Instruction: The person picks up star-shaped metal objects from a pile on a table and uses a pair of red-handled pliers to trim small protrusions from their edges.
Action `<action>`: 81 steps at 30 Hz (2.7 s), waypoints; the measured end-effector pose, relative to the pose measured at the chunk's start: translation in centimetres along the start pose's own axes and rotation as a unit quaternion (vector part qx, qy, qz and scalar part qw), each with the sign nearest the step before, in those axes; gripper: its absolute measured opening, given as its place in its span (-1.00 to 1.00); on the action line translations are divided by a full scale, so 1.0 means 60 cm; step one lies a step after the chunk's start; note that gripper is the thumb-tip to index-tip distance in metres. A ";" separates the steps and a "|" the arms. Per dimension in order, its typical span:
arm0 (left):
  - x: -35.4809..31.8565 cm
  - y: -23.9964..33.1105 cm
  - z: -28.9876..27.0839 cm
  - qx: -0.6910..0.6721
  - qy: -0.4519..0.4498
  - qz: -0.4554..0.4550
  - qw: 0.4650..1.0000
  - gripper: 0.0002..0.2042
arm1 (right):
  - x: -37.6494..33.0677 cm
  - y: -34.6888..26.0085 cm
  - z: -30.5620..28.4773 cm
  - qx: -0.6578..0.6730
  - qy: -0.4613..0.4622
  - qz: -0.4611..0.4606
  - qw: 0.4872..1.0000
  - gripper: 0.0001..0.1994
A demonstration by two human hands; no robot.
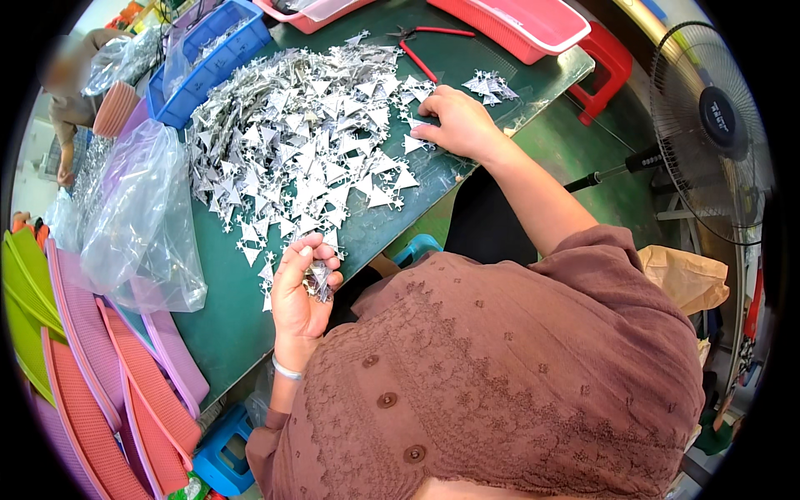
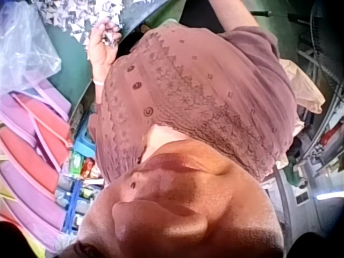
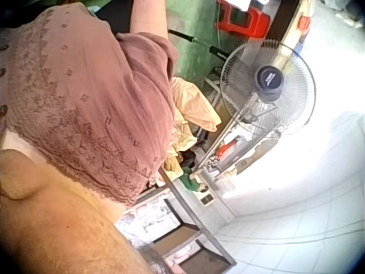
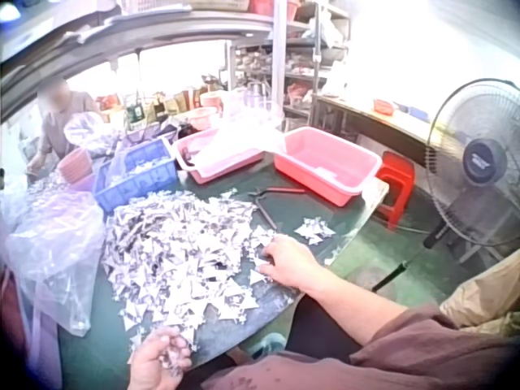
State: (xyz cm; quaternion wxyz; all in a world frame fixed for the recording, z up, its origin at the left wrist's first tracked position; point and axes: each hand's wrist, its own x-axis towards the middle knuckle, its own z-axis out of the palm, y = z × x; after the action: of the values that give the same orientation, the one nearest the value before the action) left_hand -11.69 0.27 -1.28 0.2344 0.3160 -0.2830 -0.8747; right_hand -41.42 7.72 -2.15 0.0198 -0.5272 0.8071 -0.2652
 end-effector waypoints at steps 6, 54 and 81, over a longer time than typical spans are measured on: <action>-0.002 0.001 0.004 0.001 -0.006 0.002 1.000 -0.83 | 0.012 0.000 -0.004 0.092 -0.077 0.089 0.989 -0.81; 0.021 0.009 0.041 0.003 -0.030 0.005 1.000 -0.85 | -0.068 -0.164 0.051 0.538 -0.104 -0.094 0.831 -0.92; 0.021 0.002 0.032 0.021 -0.043 -0.042 0.998 -0.75 | -0.033 -0.172 0.027 0.507 -0.246 -0.025 0.826 -0.89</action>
State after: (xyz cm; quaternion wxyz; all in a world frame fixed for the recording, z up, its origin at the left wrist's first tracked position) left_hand -13.85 0.10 -0.51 0.1785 0.2948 -0.2974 -0.8904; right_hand -31.38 5.61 0.61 0.4753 -0.5105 0.5138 -0.4994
